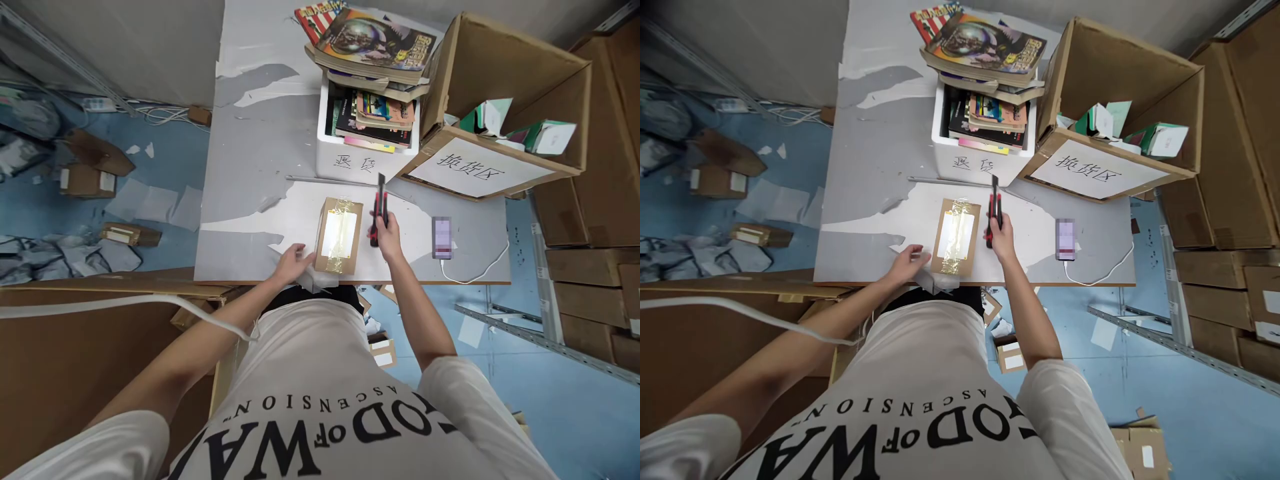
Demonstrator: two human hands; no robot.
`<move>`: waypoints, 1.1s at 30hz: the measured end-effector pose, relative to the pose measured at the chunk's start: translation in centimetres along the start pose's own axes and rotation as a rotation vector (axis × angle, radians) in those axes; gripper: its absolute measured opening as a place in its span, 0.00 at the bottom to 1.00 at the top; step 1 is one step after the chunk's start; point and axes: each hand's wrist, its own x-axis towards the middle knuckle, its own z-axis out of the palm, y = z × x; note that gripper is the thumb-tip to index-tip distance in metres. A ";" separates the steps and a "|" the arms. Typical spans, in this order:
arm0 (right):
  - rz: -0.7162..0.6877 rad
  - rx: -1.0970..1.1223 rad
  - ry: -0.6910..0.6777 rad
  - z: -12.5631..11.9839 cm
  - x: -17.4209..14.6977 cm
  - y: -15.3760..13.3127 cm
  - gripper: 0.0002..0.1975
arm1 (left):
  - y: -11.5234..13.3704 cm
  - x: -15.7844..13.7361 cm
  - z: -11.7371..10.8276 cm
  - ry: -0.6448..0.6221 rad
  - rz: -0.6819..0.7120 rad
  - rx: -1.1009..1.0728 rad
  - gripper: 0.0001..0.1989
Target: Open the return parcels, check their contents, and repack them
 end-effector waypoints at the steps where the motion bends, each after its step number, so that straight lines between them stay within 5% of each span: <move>1: 0.021 0.031 0.033 -0.5 -2.3 0.6 0.16 | 0.9 1.4 -0.5 -0.017 0.042 0.025 0.30; 7: 0.343 0.361 0.096 -0.5 -14.5 4.6 0.21 | 7.2 11.1 -1.2 -0.052 0.384 0.033 0.28; 12: 0.479 0.625 0.100 2.1 -17.2 5.8 0.25 | 8.3 14.2 0.3 -0.230 0.286 -0.128 0.25; 17: 0.438 0.685 0.122 2.7 -16.3 5.6 0.18 | 7.3 13.5 1.0 -0.147 0.219 -0.294 0.22; 23: 0.398 0.642 0.109 0.1 -13.8 5.4 0.16 | 6.2 10.9 -0.3 -0.013 0.146 -0.448 0.16; 29: 0.277 0.424 -0.007 -3.2 -5.9 2.8 0.12 | 3.7 5.5 -0.7 0.331 0.078 -0.604 0.11; 33: 0.226 0.326 -0.090 -3.3 -0.4 1.0 0.11 | 1.2 2.0 1.2 0.415 -0.033 -0.639 0.14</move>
